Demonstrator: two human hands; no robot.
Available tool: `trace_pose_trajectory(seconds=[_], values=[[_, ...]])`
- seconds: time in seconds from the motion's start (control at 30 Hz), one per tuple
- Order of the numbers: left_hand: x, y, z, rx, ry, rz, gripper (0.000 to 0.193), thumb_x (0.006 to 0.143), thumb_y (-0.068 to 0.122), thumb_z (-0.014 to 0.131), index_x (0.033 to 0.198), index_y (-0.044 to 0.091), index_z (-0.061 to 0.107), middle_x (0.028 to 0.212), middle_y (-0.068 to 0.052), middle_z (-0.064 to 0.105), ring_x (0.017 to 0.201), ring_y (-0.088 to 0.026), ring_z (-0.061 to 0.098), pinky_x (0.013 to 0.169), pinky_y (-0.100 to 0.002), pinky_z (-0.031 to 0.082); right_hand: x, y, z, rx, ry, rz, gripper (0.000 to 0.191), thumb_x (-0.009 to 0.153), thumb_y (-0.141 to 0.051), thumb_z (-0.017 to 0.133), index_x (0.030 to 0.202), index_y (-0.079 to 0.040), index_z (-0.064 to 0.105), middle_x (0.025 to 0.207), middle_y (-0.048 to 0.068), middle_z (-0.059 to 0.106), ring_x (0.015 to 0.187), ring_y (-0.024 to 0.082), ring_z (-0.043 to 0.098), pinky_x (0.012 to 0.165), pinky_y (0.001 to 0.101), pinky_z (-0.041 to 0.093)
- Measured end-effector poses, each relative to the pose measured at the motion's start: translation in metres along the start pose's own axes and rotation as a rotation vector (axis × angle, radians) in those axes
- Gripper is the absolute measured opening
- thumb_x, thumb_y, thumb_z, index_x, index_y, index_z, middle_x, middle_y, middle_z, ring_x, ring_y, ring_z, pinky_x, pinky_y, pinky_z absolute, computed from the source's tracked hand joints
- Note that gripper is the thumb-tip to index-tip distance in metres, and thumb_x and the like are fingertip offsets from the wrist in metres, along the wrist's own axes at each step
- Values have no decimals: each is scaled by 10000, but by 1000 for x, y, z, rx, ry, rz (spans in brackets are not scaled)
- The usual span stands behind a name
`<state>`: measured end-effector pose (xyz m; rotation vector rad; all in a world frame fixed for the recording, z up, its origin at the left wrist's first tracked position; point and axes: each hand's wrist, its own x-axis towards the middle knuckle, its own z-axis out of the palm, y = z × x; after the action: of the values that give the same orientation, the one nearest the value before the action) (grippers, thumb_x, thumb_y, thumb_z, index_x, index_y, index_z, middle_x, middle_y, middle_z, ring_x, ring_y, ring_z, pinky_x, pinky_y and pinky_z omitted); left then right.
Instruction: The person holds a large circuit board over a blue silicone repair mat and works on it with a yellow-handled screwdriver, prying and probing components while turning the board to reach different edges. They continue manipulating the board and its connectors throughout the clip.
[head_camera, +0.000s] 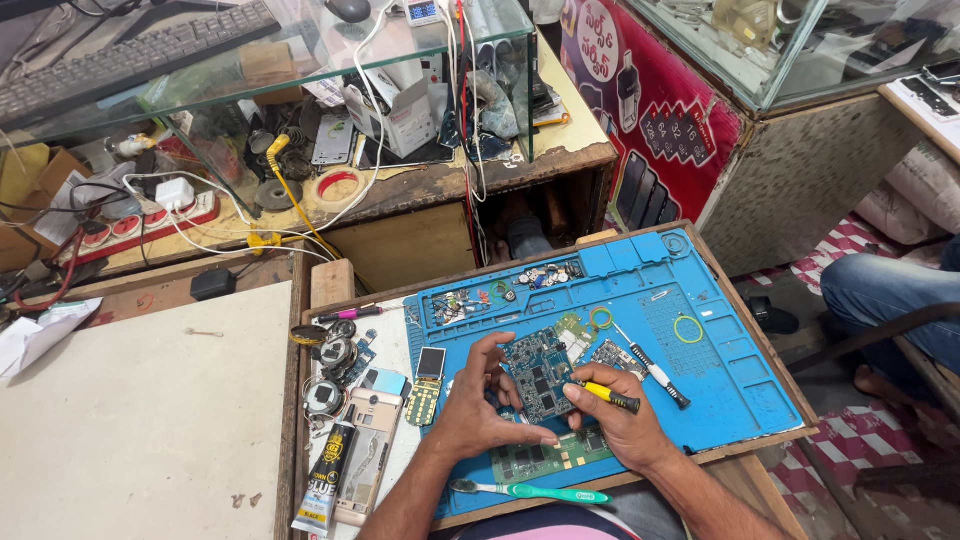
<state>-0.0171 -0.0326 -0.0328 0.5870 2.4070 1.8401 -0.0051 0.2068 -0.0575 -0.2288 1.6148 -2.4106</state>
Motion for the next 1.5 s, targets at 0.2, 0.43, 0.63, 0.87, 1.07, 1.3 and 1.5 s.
trace_pose_trajectory(seconds=[0.2,0.43,0.63,0.87,1.07,1.3,1.5], values=[[1,-3,0,16,15,5,1358,416,502,1025,1536,194,322,1244,-121,600,847,-134,709,736,-299,570,1,0,0,7,8,-13,173,932,-120,711,984,45,720,777,74,680,657,118,648,601,250,527],[1,-4,0,13,23,23,1339,440,515,1022,1534,193,321,1253,-136,609,851,-138,703,731,-299,572,1,1,-1,12,19,-16,166,922,-109,715,989,43,719,784,71,683,657,125,651,600,253,524],[0,-5,0,30,32,25,1332,429,516,1020,1521,195,328,1254,-135,606,847,-134,704,724,-301,578,2,2,0,19,11,-19,171,923,-108,715,994,47,718,795,69,681,660,126,650,600,256,527],[0,-5,1,34,42,51,1317,439,517,1019,1517,194,335,1252,-138,615,856,-133,699,726,-306,583,2,1,0,29,3,-14,176,923,-115,714,996,45,721,803,73,683,664,126,650,603,257,529],[1,-3,0,55,39,66,1283,460,498,1026,1502,181,348,1212,-124,619,842,-130,698,714,-298,582,1,1,0,26,8,-6,169,921,-118,719,990,36,716,801,65,674,666,127,656,604,261,536],[1,1,-1,37,40,61,1254,471,480,1029,1487,152,372,1184,-105,637,823,-123,700,701,-283,569,1,3,-1,38,17,9,169,911,-109,724,1002,32,706,803,61,673,662,128,660,600,256,534],[1,1,-1,47,51,69,1239,469,466,1031,1477,134,392,1203,-114,640,818,-121,695,690,-277,568,0,5,-2,37,23,7,161,911,-104,728,997,29,698,790,59,667,655,129,662,593,254,531]])
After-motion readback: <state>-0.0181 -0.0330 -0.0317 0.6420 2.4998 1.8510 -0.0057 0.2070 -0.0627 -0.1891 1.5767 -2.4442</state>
